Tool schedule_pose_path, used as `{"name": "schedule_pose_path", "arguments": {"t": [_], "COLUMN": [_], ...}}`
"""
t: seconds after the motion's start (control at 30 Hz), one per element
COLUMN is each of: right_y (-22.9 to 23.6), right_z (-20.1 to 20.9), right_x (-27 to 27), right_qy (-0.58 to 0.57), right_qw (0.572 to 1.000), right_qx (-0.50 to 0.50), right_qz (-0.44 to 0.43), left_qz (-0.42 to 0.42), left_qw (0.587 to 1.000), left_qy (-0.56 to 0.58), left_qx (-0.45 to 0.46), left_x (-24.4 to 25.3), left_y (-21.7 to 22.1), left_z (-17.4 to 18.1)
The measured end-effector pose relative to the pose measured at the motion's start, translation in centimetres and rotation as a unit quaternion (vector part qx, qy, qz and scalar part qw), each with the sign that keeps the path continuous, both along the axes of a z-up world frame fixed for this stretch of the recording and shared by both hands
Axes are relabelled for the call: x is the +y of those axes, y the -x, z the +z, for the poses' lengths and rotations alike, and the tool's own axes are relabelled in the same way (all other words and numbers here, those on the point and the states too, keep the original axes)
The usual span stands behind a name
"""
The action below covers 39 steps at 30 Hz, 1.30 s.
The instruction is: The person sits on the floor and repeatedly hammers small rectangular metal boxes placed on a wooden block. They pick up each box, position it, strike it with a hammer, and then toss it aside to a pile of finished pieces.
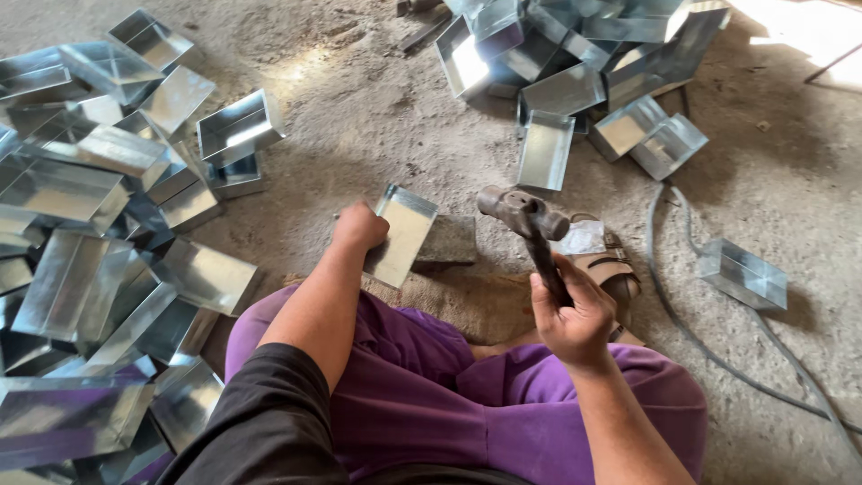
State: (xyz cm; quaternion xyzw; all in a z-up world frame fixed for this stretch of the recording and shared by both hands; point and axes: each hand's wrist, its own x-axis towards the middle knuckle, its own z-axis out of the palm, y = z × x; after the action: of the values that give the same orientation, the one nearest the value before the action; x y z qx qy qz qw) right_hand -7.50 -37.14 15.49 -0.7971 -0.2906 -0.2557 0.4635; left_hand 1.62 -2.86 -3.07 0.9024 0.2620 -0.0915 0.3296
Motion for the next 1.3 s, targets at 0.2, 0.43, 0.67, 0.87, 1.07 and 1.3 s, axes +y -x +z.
{"name": "schedule_pose_path", "arguments": {"t": [0.2,0.43,0.67,0.87,1.07,1.3], "right_y": [0.5,-1.1,-0.7,-1.3,-1.1,-1.4], "right_z": [-1.0,-5.5,-6.2,-7.5,-7.0,-2.3], "right_x": [-0.5,3.4,3.3,4.4,3.6,1.3], "right_qy": [-0.013,0.173,0.224,0.324,0.268,0.118], "right_qw": [0.999,0.979,0.967,0.928,0.935,0.991], "right_qx": [-0.037,0.092,0.120,0.184,0.232,0.017], "right_qz": [0.012,0.061,-0.007,0.010,0.008,-0.067], "left_qz": [0.039,0.049,0.081,0.048,0.040,-0.142], "left_qw": [0.997,0.994,0.993,0.994,0.994,0.935], "left_qy": [0.009,-0.012,0.027,-0.019,0.001,-0.089], "left_qx": [-0.067,-0.100,-0.082,-0.099,-0.105,-0.314], "left_x": [0.6,1.1,0.7,0.6,-0.5,-3.3], "left_y": [-1.5,-1.5,-1.1,-1.5,-0.6,1.5], "left_z": [-3.4,-4.7,-2.2,-2.7,1.6,10.6]}}
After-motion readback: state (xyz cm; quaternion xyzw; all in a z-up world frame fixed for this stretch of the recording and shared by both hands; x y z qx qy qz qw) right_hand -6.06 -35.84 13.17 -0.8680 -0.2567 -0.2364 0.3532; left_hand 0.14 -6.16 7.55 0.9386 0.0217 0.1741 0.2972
